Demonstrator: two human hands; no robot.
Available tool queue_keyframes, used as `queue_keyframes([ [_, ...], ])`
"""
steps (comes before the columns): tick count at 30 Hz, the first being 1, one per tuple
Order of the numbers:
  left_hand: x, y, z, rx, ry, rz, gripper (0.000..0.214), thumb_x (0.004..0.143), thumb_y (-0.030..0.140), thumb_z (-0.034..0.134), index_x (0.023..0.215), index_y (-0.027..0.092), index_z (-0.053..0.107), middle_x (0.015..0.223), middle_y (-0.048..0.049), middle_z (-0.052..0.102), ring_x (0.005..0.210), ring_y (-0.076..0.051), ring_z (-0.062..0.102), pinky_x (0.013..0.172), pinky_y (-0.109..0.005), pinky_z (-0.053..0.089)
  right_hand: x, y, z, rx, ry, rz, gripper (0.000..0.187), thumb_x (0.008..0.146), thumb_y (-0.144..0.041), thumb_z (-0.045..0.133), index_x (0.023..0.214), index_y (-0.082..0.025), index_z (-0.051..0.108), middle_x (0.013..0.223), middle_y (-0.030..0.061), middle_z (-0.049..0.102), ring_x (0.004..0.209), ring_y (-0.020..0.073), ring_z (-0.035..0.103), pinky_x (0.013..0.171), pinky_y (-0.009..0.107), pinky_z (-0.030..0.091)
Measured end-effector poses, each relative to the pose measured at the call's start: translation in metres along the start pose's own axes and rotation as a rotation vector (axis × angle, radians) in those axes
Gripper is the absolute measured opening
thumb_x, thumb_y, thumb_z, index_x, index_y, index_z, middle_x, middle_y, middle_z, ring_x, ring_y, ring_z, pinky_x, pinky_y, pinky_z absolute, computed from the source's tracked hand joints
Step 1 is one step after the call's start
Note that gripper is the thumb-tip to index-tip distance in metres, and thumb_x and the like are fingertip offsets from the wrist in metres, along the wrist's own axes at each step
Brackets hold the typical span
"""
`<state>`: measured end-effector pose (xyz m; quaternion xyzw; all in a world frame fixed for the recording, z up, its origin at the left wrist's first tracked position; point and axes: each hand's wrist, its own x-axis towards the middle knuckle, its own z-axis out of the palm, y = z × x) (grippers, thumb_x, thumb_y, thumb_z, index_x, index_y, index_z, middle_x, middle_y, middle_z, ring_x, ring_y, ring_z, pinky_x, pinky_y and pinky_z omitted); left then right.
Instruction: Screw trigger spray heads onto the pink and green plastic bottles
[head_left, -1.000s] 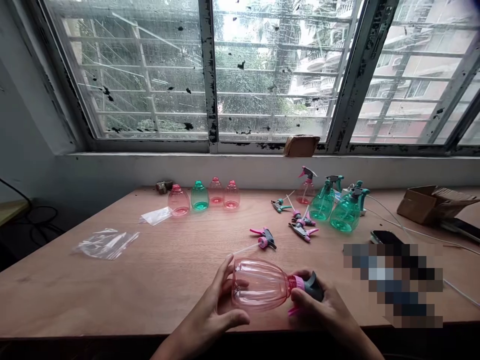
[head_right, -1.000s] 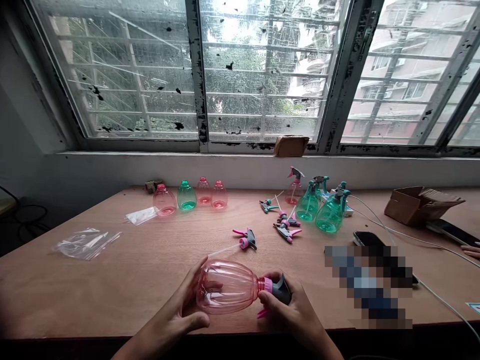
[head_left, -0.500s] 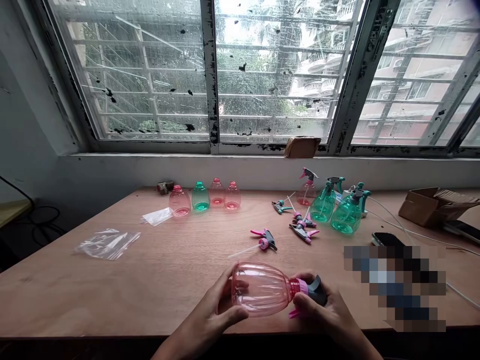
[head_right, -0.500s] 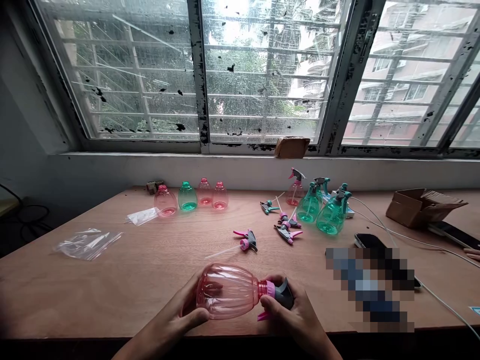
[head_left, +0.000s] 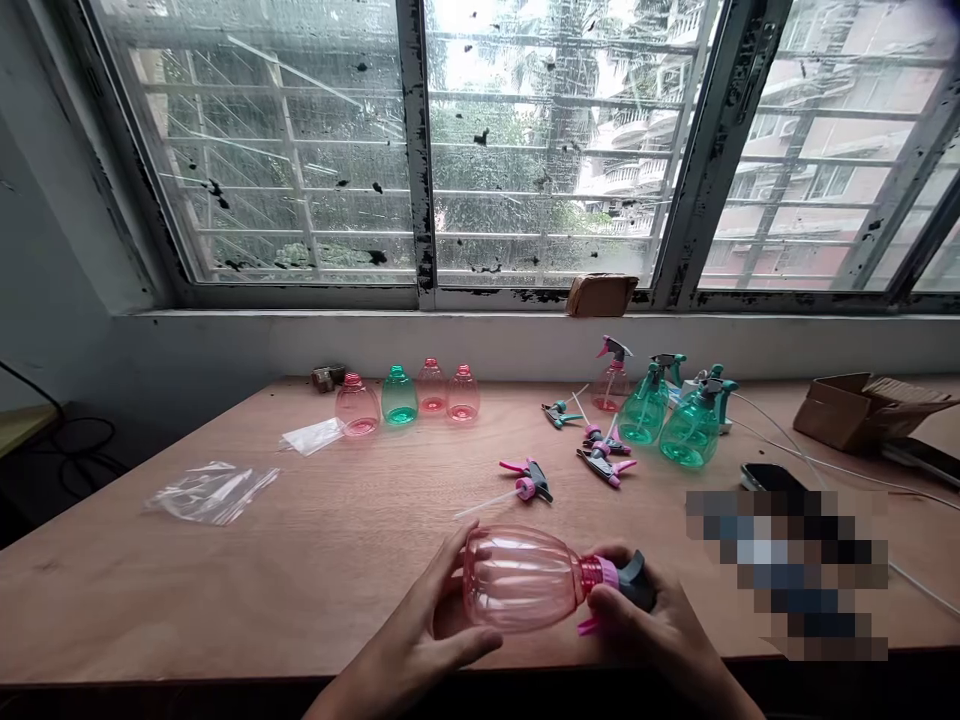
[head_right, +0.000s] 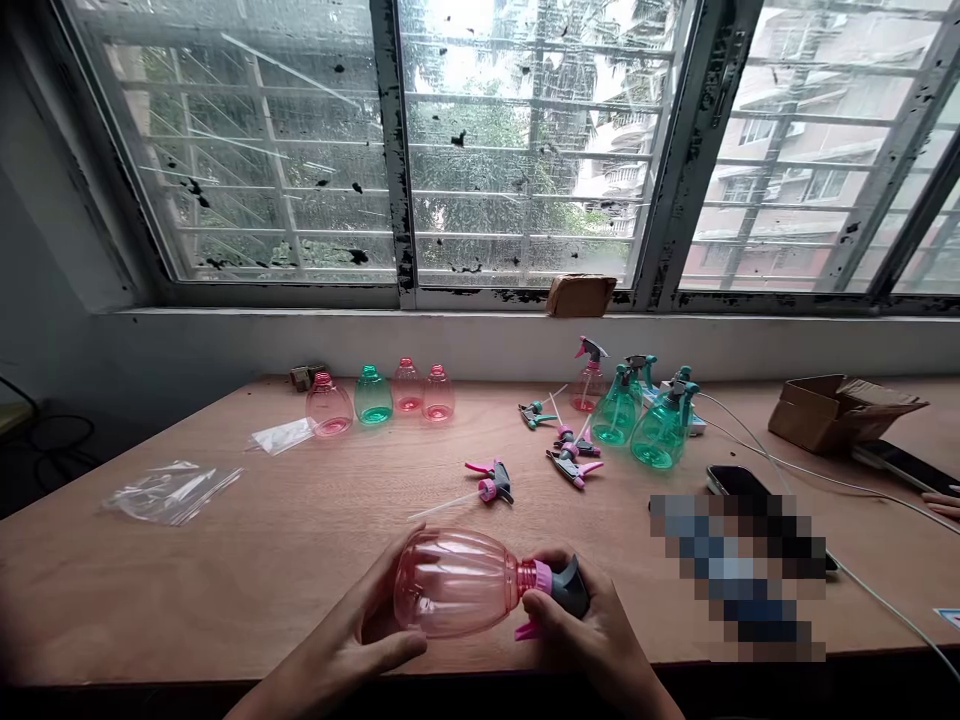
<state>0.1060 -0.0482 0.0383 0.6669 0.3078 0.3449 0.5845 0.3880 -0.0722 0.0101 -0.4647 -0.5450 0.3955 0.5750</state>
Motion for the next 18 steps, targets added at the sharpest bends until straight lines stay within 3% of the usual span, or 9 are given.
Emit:
queue_keyframes([
  [3, 0.0007, 0.0009, 0.0007, 0.055, -0.001, 0.066, 0.087, 0.088, 0.03, 0.075, 0.155, 0.04, 0.02, 0.166, -0.0039, 0.027, 0.15, -0.03, 0.028, 0.125, -0.049, 0.017, -0.0001, 0.0, 0.0004, 0.006, -0.008, 0.007, 0.03, 0.074, -0.042, 0.08, 0.091, -0.018, 0.074, 0.07, 0.0005, 0.069, 0.062, 0.0193, 0.062, 0.056, 0.027, 0.049],
  [6, 0.0013, -0.0002, 0.0001, 0.025, -0.01, 0.037, 0.097, 0.084, 0.033, 0.079, 0.157, 0.037, 0.015, 0.166, -0.0073, 0.025, 0.152, -0.033, 0.025, 0.125, -0.054, 0.011, -0.0002, 0.0008, 0.0003, 0.0, -0.004, 0.007, 0.032, 0.073, -0.043, 0.081, 0.091, -0.017, 0.074, 0.071, 0.0014, 0.07, 0.063, 0.0198, 0.062, 0.057, 0.028, 0.049],
  [10, 0.0021, 0.0002, -0.0002, -0.022, -0.004, -0.016, 0.084, 0.088, 0.039, 0.073, 0.156, 0.031, 0.024, 0.167, -0.0082, 0.024, 0.154, -0.032, 0.018, 0.126, -0.053, 0.013, 0.0001, 0.0014, -0.0003, -0.027, 0.002, -0.012, 0.032, 0.073, -0.043, 0.081, 0.09, -0.017, 0.074, 0.07, 0.0016, 0.07, 0.062, 0.0197, 0.062, 0.057, 0.029, 0.048],
  [13, 0.0029, 0.001, 0.0005, 0.005, -0.003, 0.022, 0.081, 0.089, 0.033, 0.073, 0.154, 0.035, 0.026, 0.167, -0.0056, 0.025, 0.153, -0.03, 0.022, 0.126, -0.05, 0.016, 0.0003, 0.0003, 0.0001, -0.018, 0.003, -0.005, 0.033, 0.073, -0.045, 0.08, 0.09, -0.017, 0.074, 0.07, 0.0022, 0.07, 0.061, 0.0202, 0.062, 0.056, 0.029, 0.049],
  [18, 0.0024, 0.0, 0.0005, 0.018, -0.008, 0.029, 0.096, 0.084, 0.031, 0.079, 0.155, 0.04, 0.016, 0.165, -0.0064, 0.03, 0.147, -0.031, 0.035, 0.124, -0.051, 0.019, -0.0003, -0.0007, 0.0015, -0.032, 0.018, 0.007, 0.036, 0.072, -0.048, 0.08, 0.088, -0.017, 0.074, 0.07, 0.0023, 0.07, 0.061, 0.0211, 0.062, 0.056, 0.03, 0.05],
])
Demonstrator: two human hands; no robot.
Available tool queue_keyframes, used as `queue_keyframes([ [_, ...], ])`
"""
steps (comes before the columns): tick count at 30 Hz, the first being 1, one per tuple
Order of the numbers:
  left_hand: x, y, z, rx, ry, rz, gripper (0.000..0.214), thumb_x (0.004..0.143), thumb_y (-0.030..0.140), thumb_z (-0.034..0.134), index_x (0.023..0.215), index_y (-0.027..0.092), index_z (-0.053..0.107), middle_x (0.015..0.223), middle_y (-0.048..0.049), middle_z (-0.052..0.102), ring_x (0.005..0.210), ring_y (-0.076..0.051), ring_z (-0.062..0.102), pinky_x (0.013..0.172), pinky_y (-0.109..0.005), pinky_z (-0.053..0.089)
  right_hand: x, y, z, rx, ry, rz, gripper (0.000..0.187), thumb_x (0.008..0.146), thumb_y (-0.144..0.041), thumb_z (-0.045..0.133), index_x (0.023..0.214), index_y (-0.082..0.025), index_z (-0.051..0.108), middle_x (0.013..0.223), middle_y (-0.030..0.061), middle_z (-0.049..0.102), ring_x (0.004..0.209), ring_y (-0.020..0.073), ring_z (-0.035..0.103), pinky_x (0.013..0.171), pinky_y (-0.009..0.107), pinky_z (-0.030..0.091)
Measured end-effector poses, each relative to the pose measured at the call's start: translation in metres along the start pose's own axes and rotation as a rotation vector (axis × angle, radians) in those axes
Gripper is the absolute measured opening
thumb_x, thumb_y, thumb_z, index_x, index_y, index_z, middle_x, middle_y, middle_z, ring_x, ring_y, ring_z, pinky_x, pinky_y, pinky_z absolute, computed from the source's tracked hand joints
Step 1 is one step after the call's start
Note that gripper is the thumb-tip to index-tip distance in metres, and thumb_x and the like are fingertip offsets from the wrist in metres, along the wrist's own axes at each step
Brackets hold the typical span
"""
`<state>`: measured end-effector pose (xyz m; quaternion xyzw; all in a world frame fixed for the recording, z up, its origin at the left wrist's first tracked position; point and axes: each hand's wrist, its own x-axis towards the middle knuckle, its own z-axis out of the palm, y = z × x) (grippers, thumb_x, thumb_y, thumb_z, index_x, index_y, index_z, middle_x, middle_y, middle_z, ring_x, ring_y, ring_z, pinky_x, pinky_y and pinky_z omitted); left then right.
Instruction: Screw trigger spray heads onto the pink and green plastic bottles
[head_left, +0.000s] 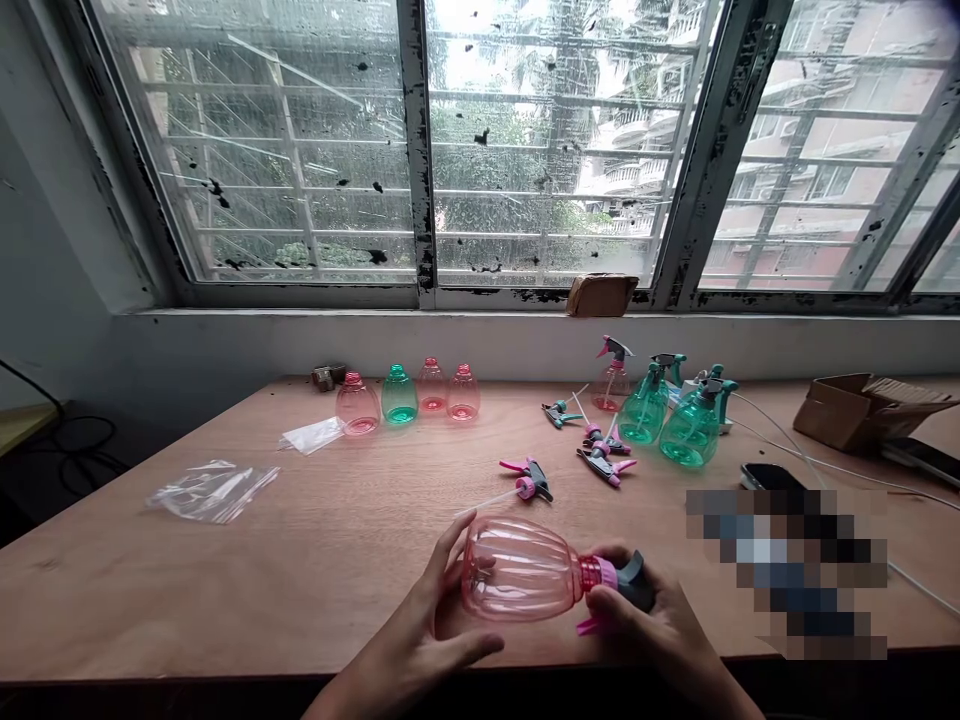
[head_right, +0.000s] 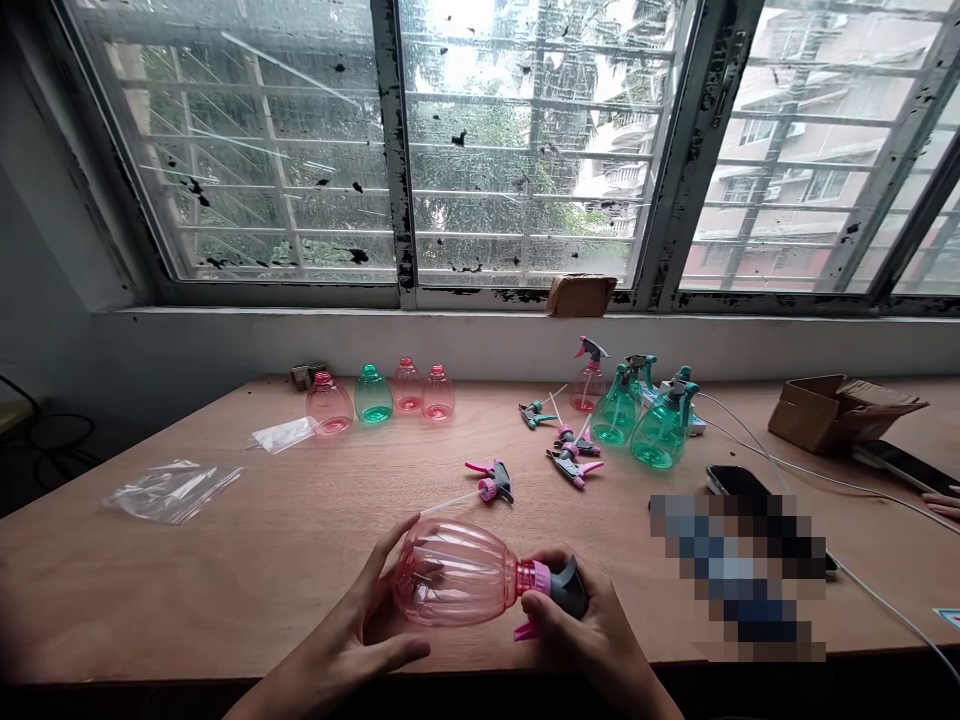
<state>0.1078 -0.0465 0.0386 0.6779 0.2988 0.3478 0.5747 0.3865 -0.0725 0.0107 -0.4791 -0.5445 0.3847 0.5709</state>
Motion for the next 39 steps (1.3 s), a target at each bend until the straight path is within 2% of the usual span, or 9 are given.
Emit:
queue_keyframes([
  [5, -0.0019, -0.0014, -0.0006, -0.083, 0.025, -0.057, 0.084, 0.088, 0.04, 0.073, 0.155, 0.031, 0.023, 0.16, -0.012, 0.035, 0.143, -0.034, 0.04, 0.12, -0.054, 0.028, -0.0005, 0.0002, 0.0001, 0.024, -0.019, 0.001, 0.032, 0.072, -0.043, 0.081, 0.089, -0.017, 0.075, 0.069, 0.0012, 0.07, 0.061, 0.0196, 0.061, 0.056, 0.028, 0.05],
  [9, 0.0, -0.0032, -0.0003, -0.032, 0.02, 0.05, 0.081, 0.086, 0.029, 0.078, 0.15, 0.038, 0.029, 0.162, -0.0071, 0.031, 0.147, -0.032, 0.033, 0.121, -0.05, 0.028, -0.0001, -0.0007, -0.0002, 0.038, -0.031, 0.013, 0.03, 0.073, -0.042, 0.081, 0.09, -0.017, 0.075, 0.072, 0.0017, 0.071, 0.063, 0.0198, 0.061, 0.056, 0.027, 0.05],
  [11, 0.0013, -0.0051, -0.0007, -0.007, 0.019, 0.077, 0.086, 0.083, 0.028, 0.08, 0.15, 0.039, 0.027, 0.159, -0.0084, 0.035, 0.141, -0.033, 0.042, 0.119, -0.051, 0.03, 0.0, -0.0006, -0.0005, 0.032, -0.036, 0.013, 0.031, 0.074, -0.042, 0.081, 0.09, -0.017, 0.075, 0.071, 0.0014, 0.07, 0.062, 0.0195, 0.061, 0.055, 0.027, 0.05],
  [17, -0.0015, -0.0055, -0.0015, -0.105, 0.034, -0.053, 0.092, 0.081, 0.043, 0.08, 0.154, 0.034, 0.024, 0.148, -0.0109, 0.047, 0.133, -0.033, 0.049, 0.117, -0.051, 0.031, -0.0005, 0.0022, -0.0014, 0.02, -0.016, 0.002, 0.033, 0.072, -0.046, 0.081, 0.089, -0.018, 0.075, 0.072, 0.0025, 0.072, 0.063, 0.0209, 0.063, 0.056, 0.028, 0.051],
  [21, -0.0025, -0.0026, 0.0002, -0.088, 0.032, -0.047, 0.088, 0.078, 0.035, 0.084, 0.15, 0.038, 0.033, 0.153, -0.0069, 0.044, 0.141, -0.032, 0.041, 0.119, -0.048, 0.029, -0.0001, 0.0022, -0.0014, -0.003, -0.01, -0.012, 0.034, 0.073, -0.047, 0.08, 0.089, -0.018, 0.075, 0.074, 0.0033, 0.073, 0.065, 0.0221, 0.065, 0.059, 0.029, 0.051],
  [25, -0.0009, -0.005, -0.0006, -0.064, -0.011, -0.002, 0.097, 0.081, 0.028, 0.083, 0.154, 0.042, 0.021, 0.152, -0.0084, 0.047, 0.137, -0.032, 0.049, 0.118, -0.05, 0.031, 0.0005, 0.0022, -0.0015, -0.024, -0.018, -0.014, 0.035, 0.074, -0.049, 0.078, 0.089, -0.018, 0.074, 0.073, 0.0037, 0.072, 0.065, 0.0227, 0.064, 0.058, 0.031, 0.052],
  [29, -0.0019, -0.0051, -0.0022, -0.062, 0.0, 0.002, 0.11, 0.075, 0.034, 0.087, 0.157, 0.036, 0.015, 0.16, -0.0098, 0.035, 0.148, -0.036, 0.03, 0.121, -0.052, 0.025, 0.0002, 0.0037, -0.0015, -0.016, -0.032, -0.033, 0.034, 0.074, -0.047, 0.078, 0.089, -0.017, 0.074, 0.073, 0.0033, 0.071, 0.065, 0.0224, 0.063, 0.059, 0.031, 0.05],
  [32, -0.0034, -0.0013, -0.0017, -0.102, 0.015, -0.056, 0.096, 0.081, 0.045, 0.079, 0.157, 0.031, 0.022, 0.16, -0.0104, 0.038, 0.152, -0.035, 0.021, 0.121, -0.05, 0.027, 0.0001, 0.0046, -0.0013, -0.018, -0.039, -0.024, 0.032, 0.073, -0.045, 0.079, 0.089, -0.018, 0.074, 0.071, 0.0019, 0.07, 0.063, 0.0212, 0.062, 0.057, 0.03, 0.049],
  [39, -0.0033, 0.0017, 0.0, -0.01, -0.011, -0.024, 0.097, 0.086, 0.029, 0.077, 0.158, 0.039, 0.011, 0.157, -0.0074, 0.044, 0.145, -0.032, 0.039, 0.122, -0.049, 0.025, 0.0003, 0.0022, 0.0003, 0.008, -0.025, 0.008, 0.034, 0.073, -0.047, 0.08, 0.089, -0.018, 0.072, 0.071, 0.0016, 0.07, 0.062, 0.0203, 0.062, 0.056, 0.029, 0.051],
])
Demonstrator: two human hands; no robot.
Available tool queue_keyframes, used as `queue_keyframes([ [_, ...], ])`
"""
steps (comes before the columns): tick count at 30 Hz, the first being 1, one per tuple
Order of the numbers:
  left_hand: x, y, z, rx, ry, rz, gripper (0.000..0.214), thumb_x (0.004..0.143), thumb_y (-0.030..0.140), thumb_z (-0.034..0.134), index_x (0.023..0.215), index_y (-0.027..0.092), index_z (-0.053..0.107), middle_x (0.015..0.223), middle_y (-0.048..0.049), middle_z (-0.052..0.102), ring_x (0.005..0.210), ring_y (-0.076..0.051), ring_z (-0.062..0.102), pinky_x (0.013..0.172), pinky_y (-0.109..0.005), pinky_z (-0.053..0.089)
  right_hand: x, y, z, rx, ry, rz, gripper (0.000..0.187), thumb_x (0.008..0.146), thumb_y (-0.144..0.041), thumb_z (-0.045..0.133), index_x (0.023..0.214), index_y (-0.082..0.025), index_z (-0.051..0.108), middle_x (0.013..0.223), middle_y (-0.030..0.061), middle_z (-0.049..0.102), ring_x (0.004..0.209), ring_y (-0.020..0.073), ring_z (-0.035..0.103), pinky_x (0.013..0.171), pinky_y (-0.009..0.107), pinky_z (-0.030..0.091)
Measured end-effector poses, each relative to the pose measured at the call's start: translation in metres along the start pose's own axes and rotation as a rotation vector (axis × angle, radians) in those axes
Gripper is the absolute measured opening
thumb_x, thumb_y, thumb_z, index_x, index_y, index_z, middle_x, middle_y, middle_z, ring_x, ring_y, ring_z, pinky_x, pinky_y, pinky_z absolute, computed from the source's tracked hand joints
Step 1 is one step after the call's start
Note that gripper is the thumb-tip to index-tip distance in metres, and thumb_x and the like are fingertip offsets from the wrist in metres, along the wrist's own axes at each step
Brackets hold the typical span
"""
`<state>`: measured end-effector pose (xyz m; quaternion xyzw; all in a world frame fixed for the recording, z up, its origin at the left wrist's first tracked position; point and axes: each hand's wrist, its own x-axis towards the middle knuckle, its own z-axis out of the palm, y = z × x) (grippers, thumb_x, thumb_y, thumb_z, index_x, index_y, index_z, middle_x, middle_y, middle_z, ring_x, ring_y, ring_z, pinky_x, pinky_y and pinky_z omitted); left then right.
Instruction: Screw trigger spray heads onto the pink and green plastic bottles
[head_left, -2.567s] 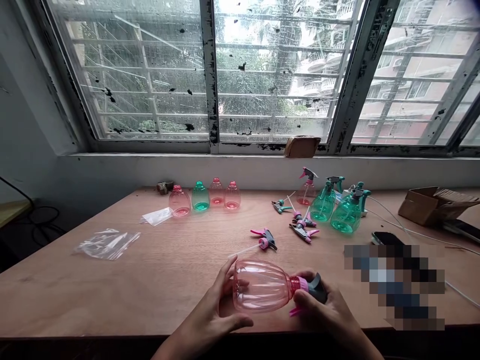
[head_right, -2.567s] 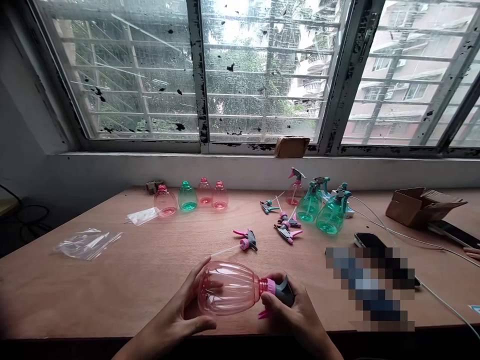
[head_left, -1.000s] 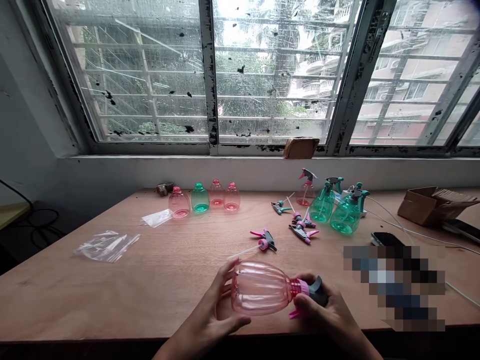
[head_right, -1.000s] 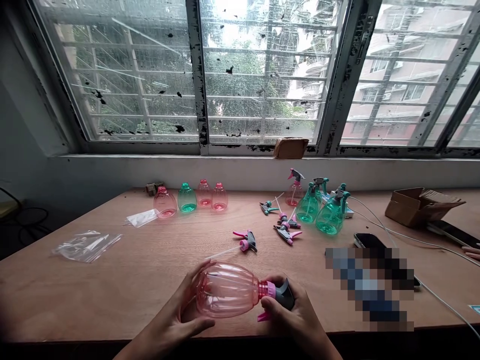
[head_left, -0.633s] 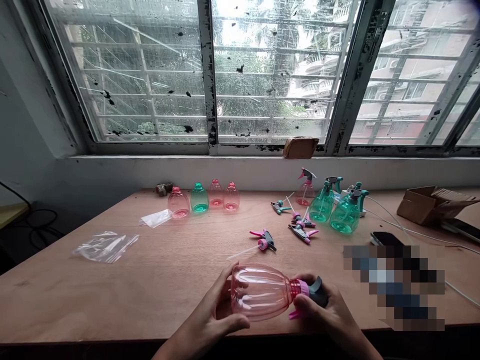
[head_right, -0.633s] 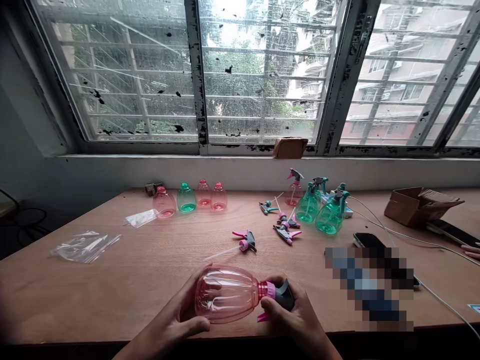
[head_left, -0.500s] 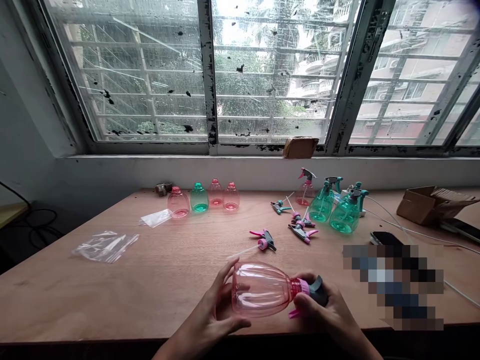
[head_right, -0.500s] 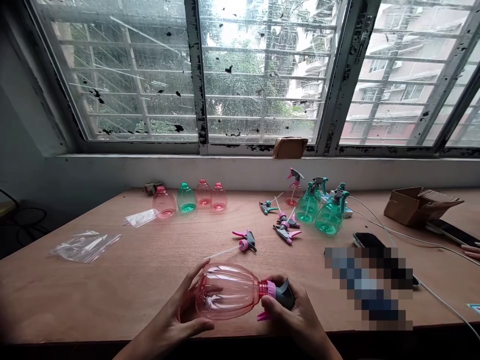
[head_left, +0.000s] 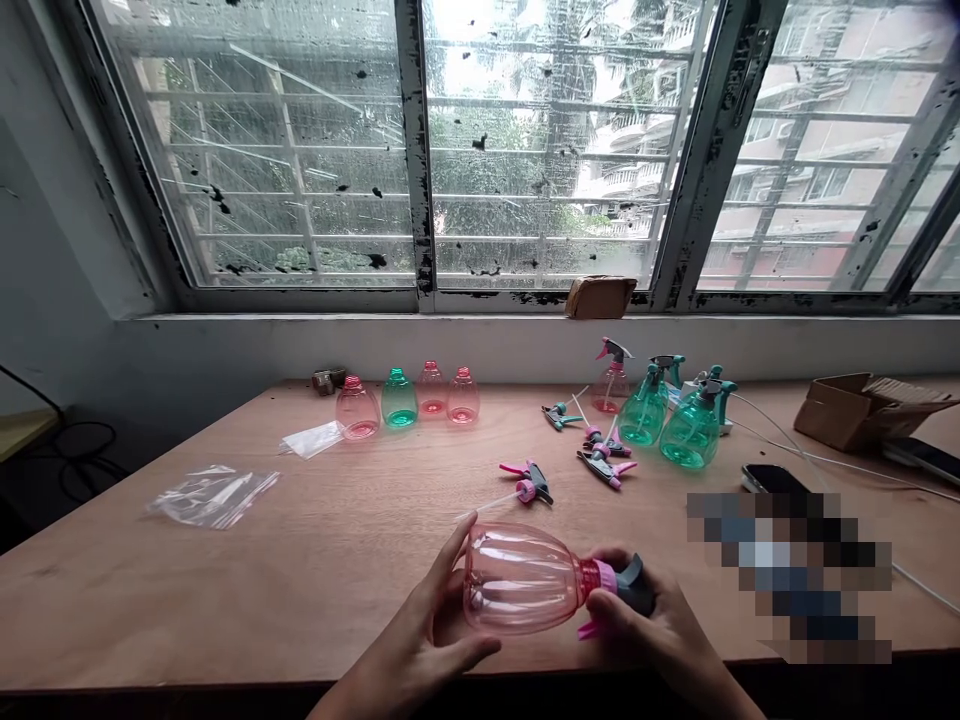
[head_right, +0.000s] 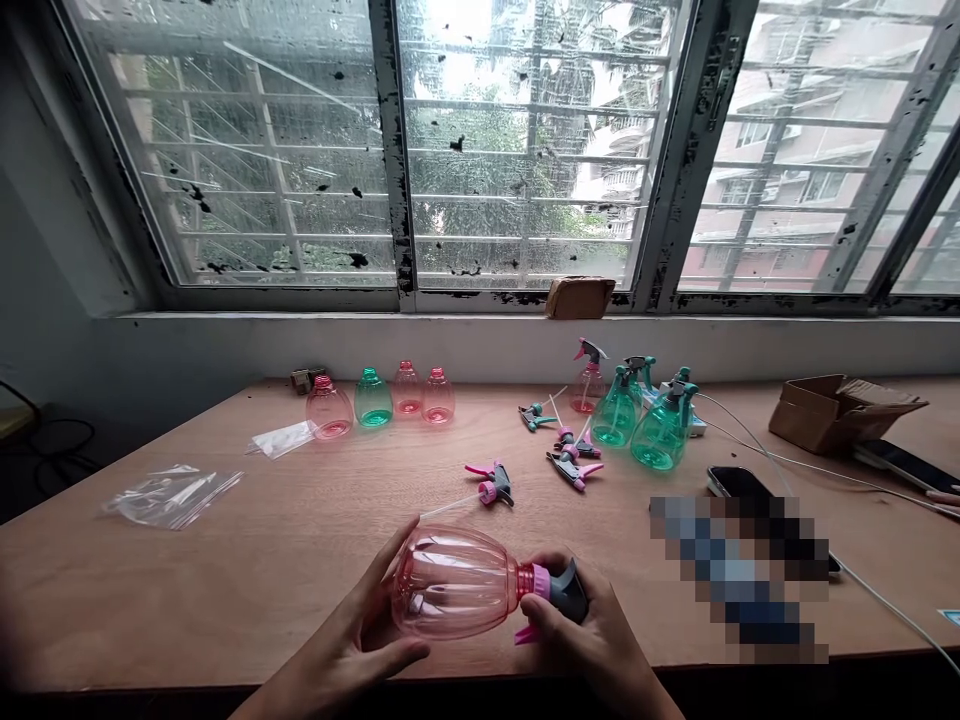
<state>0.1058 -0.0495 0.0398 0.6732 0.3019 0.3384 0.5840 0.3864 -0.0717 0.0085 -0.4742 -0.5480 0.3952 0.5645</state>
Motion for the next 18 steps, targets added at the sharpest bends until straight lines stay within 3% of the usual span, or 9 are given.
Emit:
queue_keyframes([
  [3, 0.0, -0.0002, 0.0002, -0.03, 0.02, 0.003, 0.106, 0.082, 0.031, 0.081, 0.158, 0.036, 0.008, 0.16, -0.008, 0.038, 0.149, -0.034, 0.031, 0.124, -0.052, 0.019, -0.0004, -0.0013, 0.0008, -0.02, -0.001, -0.007, 0.037, 0.072, -0.05, 0.079, 0.088, -0.018, 0.073, 0.07, 0.0017, 0.069, 0.061, 0.0208, 0.063, 0.055, 0.029, 0.051],
  [6, -0.0002, -0.0004, -0.0002, -0.087, 0.014, -0.015, 0.097, 0.08, 0.04, 0.081, 0.157, 0.032, 0.022, 0.158, -0.0096, 0.041, 0.151, -0.037, 0.024, 0.122, -0.054, 0.022, -0.0008, -0.0014, 0.0012, -0.008, 0.001, -0.015, 0.037, 0.071, -0.05, 0.081, 0.088, -0.018, 0.073, 0.071, 0.0017, 0.07, 0.061, 0.0207, 0.064, 0.056, 0.029, 0.052],
  [9, 0.0003, -0.0023, -0.0013, -0.031, 0.025, -0.02, 0.089, 0.083, 0.04, 0.079, 0.155, 0.033, 0.028, 0.157, -0.0093, 0.043, 0.147, -0.036, 0.032, 0.121, -0.053, 0.026, -0.001, -0.0005, 0.0007, 0.037, 0.005, -0.005, 0.035, 0.072, -0.047, 0.081, 0.09, -0.018, 0.074, 0.072, 0.002, 0.07, 0.063, 0.0203, 0.064, 0.056, 0.028, 0.053],
  [13, 0.0008, -0.0065, -0.0027, 0.051, 0.024, 0.015, 0.094, 0.087, 0.033, 0.077, 0.157, 0.041, 0.015, 0.16, -0.0071, 0.039, 0.143, -0.031, 0.041, 0.122, -0.049, 0.023, -0.001, 0.0005, -0.0002, 0.05, 0.009, -0.005, 0.032, 0.073, -0.044, 0.082, 0.09, -0.018, 0.074, 0.072, 0.0016, 0.071, 0.063, 0.0196, 0.063, 0.057, 0.027, 0.052],
  [16, 0.0004, -0.0079, -0.0029, -0.002, 0.018, 0.014, 0.104, 0.082, 0.036, 0.081, 0.158, 0.04, 0.01, 0.159, -0.0077, 0.038, 0.142, -0.031, 0.041, 0.122, -0.048, 0.025, -0.0013, 0.0005, -0.0002, 0.063, 0.003, -0.004, 0.03, 0.073, -0.042, 0.083, 0.09, -0.019, 0.074, 0.074, 0.0016, 0.072, 0.065, 0.0201, 0.064, 0.057, 0.027, 0.053],
  [18, 0.0, -0.0071, -0.0028, -0.044, 0.022, -0.013, 0.098, 0.082, 0.04, 0.08, 0.157, 0.036, 0.017, 0.157, -0.0092, 0.041, 0.139, -0.033, 0.044, 0.119, -0.049, 0.03, -0.0015, 0.0006, -0.0001, 0.077, -0.004, 0.003, 0.03, 0.073, -0.041, 0.083, 0.091, -0.019, 0.074, 0.075, 0.0018, 0.073, 0.065, 0.0204, 0.065, 0.057, 0.027, 0.054],
])
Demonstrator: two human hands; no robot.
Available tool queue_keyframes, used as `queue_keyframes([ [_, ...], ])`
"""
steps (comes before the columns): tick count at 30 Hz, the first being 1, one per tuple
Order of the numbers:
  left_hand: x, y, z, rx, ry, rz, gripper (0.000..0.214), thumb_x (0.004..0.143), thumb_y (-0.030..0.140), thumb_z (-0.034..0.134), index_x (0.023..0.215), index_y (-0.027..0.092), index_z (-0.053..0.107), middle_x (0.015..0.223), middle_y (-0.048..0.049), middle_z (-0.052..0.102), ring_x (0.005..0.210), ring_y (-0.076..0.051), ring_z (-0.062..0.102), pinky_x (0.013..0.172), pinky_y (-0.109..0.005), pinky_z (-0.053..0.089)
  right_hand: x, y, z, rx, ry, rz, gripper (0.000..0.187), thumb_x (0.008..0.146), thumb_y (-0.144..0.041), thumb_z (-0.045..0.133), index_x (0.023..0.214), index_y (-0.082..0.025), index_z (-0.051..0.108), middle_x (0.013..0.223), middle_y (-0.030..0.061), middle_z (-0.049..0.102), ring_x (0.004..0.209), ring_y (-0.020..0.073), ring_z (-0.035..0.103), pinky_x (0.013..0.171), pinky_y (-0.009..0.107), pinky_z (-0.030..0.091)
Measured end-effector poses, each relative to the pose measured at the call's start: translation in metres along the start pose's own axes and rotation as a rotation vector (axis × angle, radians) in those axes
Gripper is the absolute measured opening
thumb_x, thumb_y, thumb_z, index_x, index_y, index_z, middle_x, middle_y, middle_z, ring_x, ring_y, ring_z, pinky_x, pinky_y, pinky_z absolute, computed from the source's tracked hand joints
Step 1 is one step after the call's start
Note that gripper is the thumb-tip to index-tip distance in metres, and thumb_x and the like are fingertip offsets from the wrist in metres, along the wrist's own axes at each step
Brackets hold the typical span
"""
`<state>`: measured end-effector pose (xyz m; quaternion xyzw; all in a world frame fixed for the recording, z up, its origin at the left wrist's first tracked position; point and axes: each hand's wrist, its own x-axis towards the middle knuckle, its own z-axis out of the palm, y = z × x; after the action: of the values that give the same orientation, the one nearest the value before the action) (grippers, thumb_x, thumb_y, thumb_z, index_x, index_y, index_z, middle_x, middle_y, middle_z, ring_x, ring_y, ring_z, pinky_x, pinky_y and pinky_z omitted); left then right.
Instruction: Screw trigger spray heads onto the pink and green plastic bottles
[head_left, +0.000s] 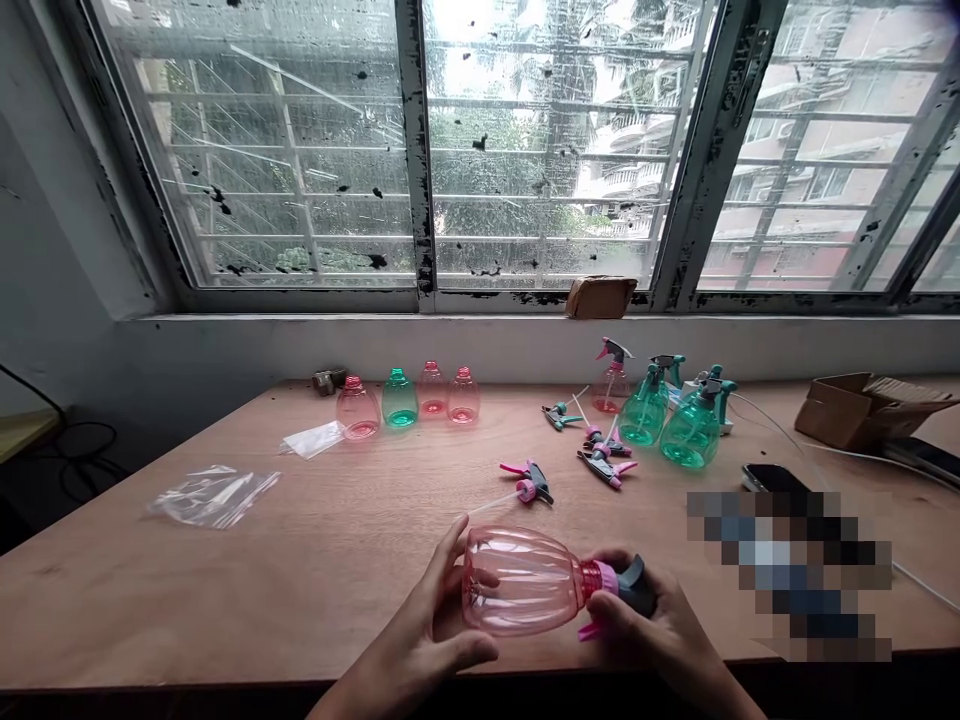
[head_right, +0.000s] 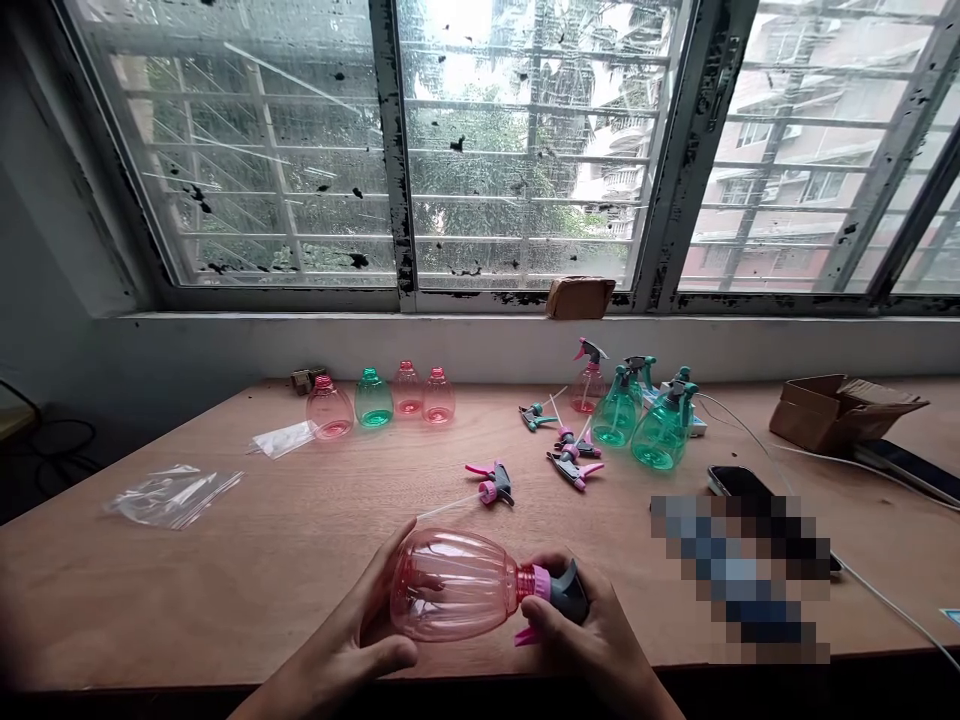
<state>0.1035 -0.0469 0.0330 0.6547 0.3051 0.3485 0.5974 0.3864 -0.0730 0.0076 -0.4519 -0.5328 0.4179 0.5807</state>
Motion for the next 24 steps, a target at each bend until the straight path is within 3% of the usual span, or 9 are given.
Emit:
queue_keyframes([
  [3, 0.0002, 0.0019, 0.0004, 0.008, 0.011, 0.002, 0.081, 0.087, 0.041, 0.075, 0.154, 0.034, 0.031, 0.156, -0.008, 0.042, 0.141, -0.033, 0.042, 0.119, -0.047, 0.031, 0.0004, 0.0008, -0.0004, -0.026, -0.008, -0.006, 0.03, 0.074, -0.041, 0.082, 0.091, -0.018, 0.074, 0.073, 0.0019, 0.072, 0.063, 0.0199, 0.064, 0.056, 0.027, 0.054],
  [6, 0.0013, 0.0012, 0.0001, 0.057, 0.026, 0.047, 0.085, 0.086, 0.036, 0.076, 0.154, 0.041, 0.025, 0.16, -0.0032, 0.036, 0.146, -0.031, 0.035, 0.121, -0.044, 0.027, 0.0009, 0.0011, -0.0008, -0.056, -0.007, -0.011, 0.03, 0.074, -0.042, 0.081, 0.091, -0.018, 0.074, 0.073, 0.0021, 0.072, 0.062, 0.0202, 0.065, 0.056, 0.028, 0.053],
  [8, 0.002, -0.0009, -0.0006, 0.077, 0.01, 0.047, 0.094, 0.085, 0.036, 0.078, 0.156, 0.042, 0.017, 0.156, -0.0055, 0.043, 0.143, -0.031, 0.04, 0.122, -0.047, 0.025, 0.0009, 0.0005, -0.0008, -0.055, -0.017, 0.004, 0.032, 0.075, -0.043, 0.081, 0.092, -0.018, 0.073, 0.071, 0.0015, 0.071, 0.061, 0.02, 0.065, 0.055, 0.027, 0.053],
  [11, 0.0026, -0.0027, -0.0016, 0.065, 0.015, 0.01, 0.109, 0.078, 0.042, 0.083, 0.158, 0.036, 0.009, 0.147, -0.0108, 0.051, 0.135, -0.033, 0.048, 0.12, -0.052, 0.026, 0.0004, -0.0009, -0.0005, -0.053, -0.035, 0.008, 0.031, 0.075, -0.043, 0.08, 0.092, -0.017, 0.073, 0.07, 0.0009, 0.07, 0.06, 0.0191, 0.064, 0.055, 0.026, 0.052],
  [14, 0.0025, -0.0016, -0.0016, 0.017, 0.026, -0.042, 0.098, 0.081, 0.048, 0.078, 0.157, 0.029, 0.02, 0.138, -0.0126, 0.056, 0.133, -0.034, 0.05, 0.117, -0.051, 0.03, -0.0001, -0.0016, -0.0006, -0.033, -0.046, 0.016, 0.03, 0.075, -0.041, 0.081, 0.092, -0.018, 0.073, 0.072, 0.001, 0.071, 0.06, 0.0188, 0.065, 0.054, 0.026, 0.052],
  [16, 0.0026, -0.0011, -0.0011, 0.019, 0.023, -0.023, 0.09, 0.082, 0.044, 0.078, 0.155, 0.032, 0.027, 0.145, -0.0105, 0.052, 0.136, -0.033, 0.046, 0.118, -0.049, 0.03, -0.0002, -0.0012, -0.001, -0.022, -0.038, 0.019, 0.03, 0.075, -0.041, 0.081, 0.092, -0.018, 0.073, 0.071, 0.0007, 0.071, 0.06, 0.0186, 0.065, 0.054, 0.025, 0.053],
  [19, 0.003, -0.0023, -0.0006, 0.043, 0.013, 0.04, 0.091, 0.083, 0.034, 0.08, 0.154, 0.041, 0.023, 0.159, -0.0057, 0.036, 0.14, -0.03, 0.042, 0.12, -0.046, 0.028, 0.0002, 0.0001, -0.0016, -0.012, -0.025, 0.012, 0.03, 0.075, -0.04, 0.082, 0.092, -0.018, 0.073, 0.071, 0.0007, 0.071, 0.061, 0.0187, 0.064, 0.055, 0.025, 0.052],
  [24, 0.0024, -0.003, -0.0011, -0.001, 0.0, 0.003, 0.108, 0.076, 0.041, 0.084, 0.157, 0.038, 0.013, 0.155, -0.0107, 0.04, 0.133, -0.034, 0.049, 0.116, -0.052, 0.032, 0.0006, 0.0021, -0.0022, -0.025, -0.014, -0.013, 0.029, 0.074, -0.04, 0.082, 0.092, -0.018, 0.074, 0.074, 0.0017, 0.072, 0.066, 0.0198, 0.065, 0.059, 0.026, 0.052],
])
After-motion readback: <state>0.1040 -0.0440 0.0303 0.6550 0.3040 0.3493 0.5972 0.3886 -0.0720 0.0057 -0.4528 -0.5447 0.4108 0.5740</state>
